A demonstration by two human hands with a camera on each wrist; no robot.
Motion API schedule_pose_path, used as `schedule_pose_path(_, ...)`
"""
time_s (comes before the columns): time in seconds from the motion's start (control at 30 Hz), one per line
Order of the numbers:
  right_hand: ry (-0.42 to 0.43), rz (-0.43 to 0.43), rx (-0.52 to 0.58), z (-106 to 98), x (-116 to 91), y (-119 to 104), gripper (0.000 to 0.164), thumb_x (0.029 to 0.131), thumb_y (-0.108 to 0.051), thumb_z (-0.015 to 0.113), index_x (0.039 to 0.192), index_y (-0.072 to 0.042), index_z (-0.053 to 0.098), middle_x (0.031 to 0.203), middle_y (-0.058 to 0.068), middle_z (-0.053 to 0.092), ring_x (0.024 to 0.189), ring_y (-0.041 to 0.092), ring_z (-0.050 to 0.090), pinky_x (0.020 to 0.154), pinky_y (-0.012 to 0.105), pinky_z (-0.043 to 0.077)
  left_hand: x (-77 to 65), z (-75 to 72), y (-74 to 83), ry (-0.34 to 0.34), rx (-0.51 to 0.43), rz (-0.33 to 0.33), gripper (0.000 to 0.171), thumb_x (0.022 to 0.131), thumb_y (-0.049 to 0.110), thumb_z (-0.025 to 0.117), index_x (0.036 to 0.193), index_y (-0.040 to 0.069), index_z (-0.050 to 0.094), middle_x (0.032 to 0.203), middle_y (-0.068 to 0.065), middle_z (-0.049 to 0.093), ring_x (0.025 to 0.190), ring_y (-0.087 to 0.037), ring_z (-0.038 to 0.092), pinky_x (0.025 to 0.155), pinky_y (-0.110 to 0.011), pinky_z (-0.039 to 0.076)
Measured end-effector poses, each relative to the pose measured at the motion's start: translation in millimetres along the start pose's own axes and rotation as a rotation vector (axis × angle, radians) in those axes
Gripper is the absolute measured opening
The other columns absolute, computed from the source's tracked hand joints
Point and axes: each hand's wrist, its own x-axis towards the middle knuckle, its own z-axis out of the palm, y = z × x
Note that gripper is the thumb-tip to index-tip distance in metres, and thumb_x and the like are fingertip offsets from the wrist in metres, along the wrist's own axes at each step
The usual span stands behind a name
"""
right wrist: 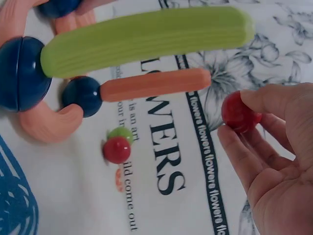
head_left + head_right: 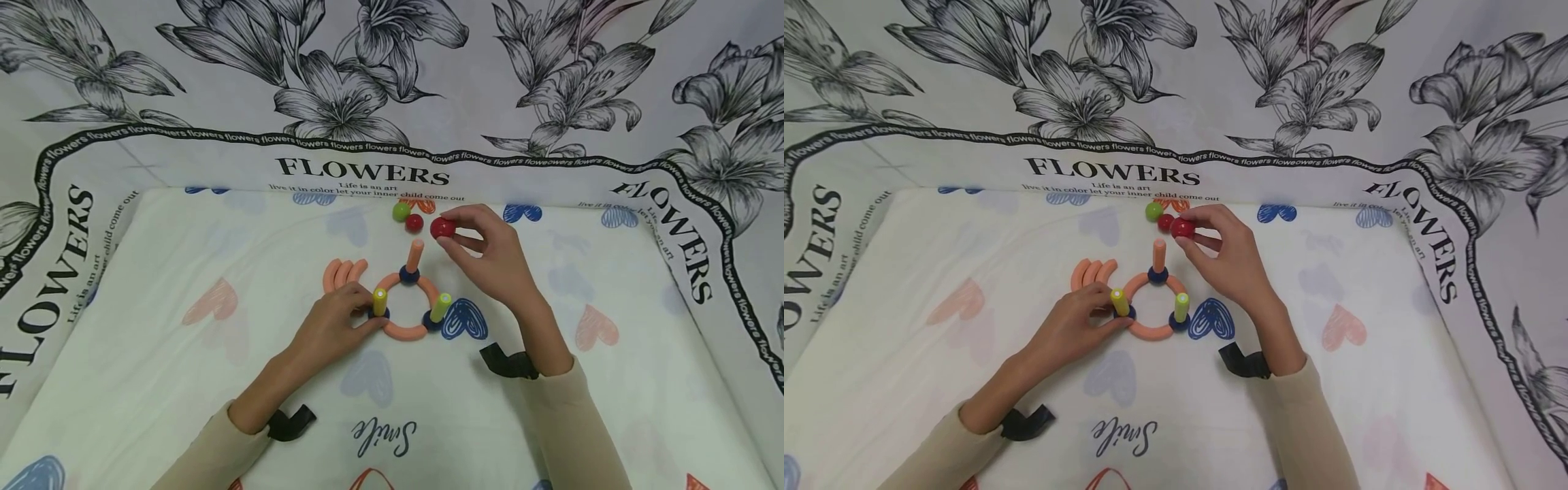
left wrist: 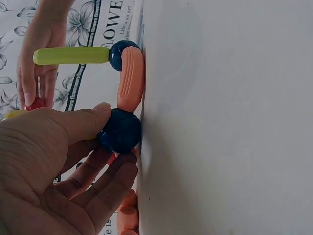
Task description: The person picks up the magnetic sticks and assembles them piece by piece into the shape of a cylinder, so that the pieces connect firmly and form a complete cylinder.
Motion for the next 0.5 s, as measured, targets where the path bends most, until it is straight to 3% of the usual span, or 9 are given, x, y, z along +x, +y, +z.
schedule_pose_path(0.17,-0.007,-0.053,0.015,0,-10,-14,0.038,0.095,-0.006,0.079,0.131,-0.006,0.068,0.129,0.010,0.068,0.122,0.022,0.069,0.094,0.024,0.059,0.0,-0.1,-0.7,0.000,0.001,0.004,0.018,0.087,0.026,0.090,0.099,0.017,0.080,0.098,0.004,0.071,0.086,-0.012,0.060,0.076,-0.027,0.050)
schedule_pose_path(0.5,-0.097,-0.173,0.065,14,-19,-37,0.039,0.091,-0.004,0.081,0.128,-0.008,0.069,0.129,0.006,0.068,0.121,0.016,0.069,0.094,0.035,0.062,-0.4,0.6,-1.4,0.000,-0.010,-0.002,0.020,0.086,0.024,0.090,0.101,0.015,0.081,0.098,0.003,0.071,0.085,-0.012,0.060,0.075,-0.026,0.051)
